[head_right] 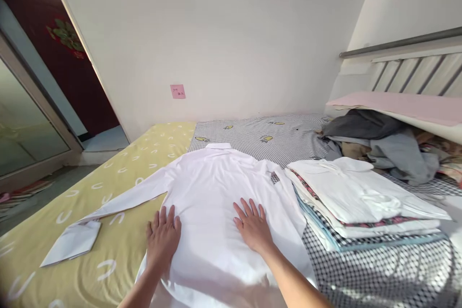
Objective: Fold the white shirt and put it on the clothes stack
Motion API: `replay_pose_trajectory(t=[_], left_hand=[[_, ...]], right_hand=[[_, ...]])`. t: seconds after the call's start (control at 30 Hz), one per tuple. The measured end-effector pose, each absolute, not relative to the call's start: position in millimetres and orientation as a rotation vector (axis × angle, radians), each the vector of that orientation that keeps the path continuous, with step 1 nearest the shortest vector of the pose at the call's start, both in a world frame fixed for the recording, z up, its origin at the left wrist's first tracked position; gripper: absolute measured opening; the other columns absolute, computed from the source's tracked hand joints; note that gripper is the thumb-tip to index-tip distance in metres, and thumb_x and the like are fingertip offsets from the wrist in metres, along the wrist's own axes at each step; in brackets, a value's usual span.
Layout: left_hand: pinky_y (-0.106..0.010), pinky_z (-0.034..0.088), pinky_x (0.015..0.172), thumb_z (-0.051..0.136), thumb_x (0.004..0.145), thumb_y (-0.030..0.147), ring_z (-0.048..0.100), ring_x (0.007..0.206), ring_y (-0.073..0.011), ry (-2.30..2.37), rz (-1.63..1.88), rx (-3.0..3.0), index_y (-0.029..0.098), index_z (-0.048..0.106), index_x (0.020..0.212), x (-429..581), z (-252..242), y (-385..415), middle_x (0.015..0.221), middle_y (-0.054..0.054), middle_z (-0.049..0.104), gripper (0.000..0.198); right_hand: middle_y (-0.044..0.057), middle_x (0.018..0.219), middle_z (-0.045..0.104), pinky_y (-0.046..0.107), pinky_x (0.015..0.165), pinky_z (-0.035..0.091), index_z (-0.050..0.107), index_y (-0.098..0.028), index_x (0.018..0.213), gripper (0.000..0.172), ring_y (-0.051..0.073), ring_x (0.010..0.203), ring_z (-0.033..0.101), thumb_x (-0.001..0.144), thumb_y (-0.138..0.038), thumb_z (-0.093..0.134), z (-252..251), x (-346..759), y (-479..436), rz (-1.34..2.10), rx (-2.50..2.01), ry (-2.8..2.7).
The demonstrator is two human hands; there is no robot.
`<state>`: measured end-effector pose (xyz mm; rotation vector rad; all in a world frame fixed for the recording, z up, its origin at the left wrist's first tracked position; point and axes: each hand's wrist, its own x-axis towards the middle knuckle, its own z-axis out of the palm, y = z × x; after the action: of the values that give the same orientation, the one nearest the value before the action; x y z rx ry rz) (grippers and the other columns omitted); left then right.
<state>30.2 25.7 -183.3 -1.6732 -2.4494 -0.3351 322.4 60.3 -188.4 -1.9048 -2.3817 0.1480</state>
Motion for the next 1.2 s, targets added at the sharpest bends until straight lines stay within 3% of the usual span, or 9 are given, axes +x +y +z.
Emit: replay_pose_trajectory(t=[0.33, 0.47, 0.57, 0.67, 0.73, 0.83, 0.97, 1.1, 1.2], left_hand=[[-0.054, 0.023, 0.128, 0.03, 0.103, 0.03, 0.038, 0.154, -0.0307, -2.367, -0.403, -1.649, 0.021, 0.048, 0.155, 10, -205, -44, 0.165, -0.011, 0.044, 0.056], [-0.054, 0.019, 0.13, 0.032, 0.102, 0.031, 0.033, 0.156, -0.0281, -2.444, -0.571, -1.557, 0.022, 0.049, 0.155, -3, -221, -90, 0.166, -0.008, 0.044, 0.056], [-0.056, 0.021, 0.129, 0.036, 0.1, 0.034, 0.024, 0.16, -0.0274, -2.578, -0.817, -1.538, 0.023, 0.05, 0.154, -13, -229, -120, 0.168, -0.007, 0.041, 0.057], [-0.05, 0.027, 0.128, 0.046, 0.095, 0.035, 0.03, 0.157, -0.0255, -2.643, -1.379, -1.521, 0.022, 0.055, 0.147, -22, -236, -143, 0.165, -0.01, 0.045, 0.055], [-0.047, 0.035, 0.124, 0.053, 0.09, 0.042, 0.043, 0.149, -0.0277, -2.635, -1.789, -1.442, 0.019, 0.064, 0.134, -28, -240, -152, 0.157, -0.015, 0.052, 0.051], [-0.046, 0.053, 0.105, 0.054, 0.086, 0.061, 0.068, 0.118, -0.0298, -2.702, -2.08, -1.316, 0.015, 0.067, 0.121, -32, -240, -158, 0.129, -0.02, 0.068, 0.059], [-0.036, 0.058, 0.082, 0.06, 0.077, 0.076, 0.072, 0.09, -0.0254, -2.795, -2.254, -1.283, 0.014, 0.07, 0.108, -25, -234, -156, 0.087, -0.009, 0.074, 0.07], [-0.03, 0.053, 0.063, 0.08, 0.06, 0.071, 0.067, 0.071, -0.0226, -2.867, -2.382, -1.251, 0.016, 0.069, 0.082, -10, -226, -153, 0.068, -0.003, 0.068, 0.06], [-0.029, 0.053, 0.063, 0.079, 0.061, 0.072, 0.067, 0.071, -0.0211, -2.842, -2.534, -1.179, 0.016, 0.068, 0.09, -1, -218, -154, 0.073, -0.003, 0.07, 0.063]], right_hand=[[-0.001, 0.166, 0.043, 0.057, 0.125, 0.02, 0.048, -0.039, 0.157, 0.055, 0.031, 0.155, 0.033, 0.104, -0.045, 0.034, -228, 352, -3, -0.134, -1.842, -2.229], [-0.001, 0.163, 0.048, 0.058, 0.125, 0.017, 0.048, -0.039, 0.157, 0.058, 0.029, 0.154, 0.034, 0.102, -0.044, 0.03, -254, 368, -39, -0.273, -1.673, -2.112], [0.003, 0.162, 0.049, 0.061, 0.124, 0.019, 0.038, -0.04, 0.162, 0.062, 0.031, 0.153, 0.036, 0.1, -0.042, 0.033, -265, 381, -71, -0.32, -1.567, -2.063], [0.007, 0.159, 0.052, 0.062, 0.118, 0.031, 0.033, -0.039, 0.164, 0.066, 0.036, 0.15, 0.039, 0.098, -0.04, 0.039, -278, 396, -96, -0.343, -1.509, -2.032], [0.008, 0.155, 0.055, 0.058, 0.109, 0.042, 0.044, -0.037, 0.159, 0.062, 0.038, 0.148, 0.042, 0.097, -0.041, 0.042, -286, 407, -106, -0.331, -1.467, -2.033], [0.009, 0.146, 0.061, 0.051, 0.098, 0.052, 0.068, -0.031, 0.135, 0.047, 0.037, 0.136, 0.055, 0.097, -0.044, 0.043, -289, 419, -108, -0.246, -1.408, -2.009], [0.007, 0.124, 0.073, 0.043, 0.093, 0.056, 0.077, -0.031, 0.111, 0.038, 0.029, 0.11, 0.07, 0.098, -0.043, 0.043, -260, 417, -87, -0.111, -1.379, -1.949], [0.01, 0.132, 0.071, 0.047, 0.106, 0.05, 0.076, -0.027, 0.12, 0.045, 0.029, 0.122, 0.065, 0.099, -0.043, 0.039, -233, 386, -56, -0.096, -1.444, -1.979], [0.008, 0.15, 0.061, 0.063, 0.116, 0.035, 0.068, -0.03, 0.136, 0.051, 0.034, 0.141, 0.049, 0.1, -0.04, 0.033, -233, 359, -42, -0.124, -1.672, -2.068]])
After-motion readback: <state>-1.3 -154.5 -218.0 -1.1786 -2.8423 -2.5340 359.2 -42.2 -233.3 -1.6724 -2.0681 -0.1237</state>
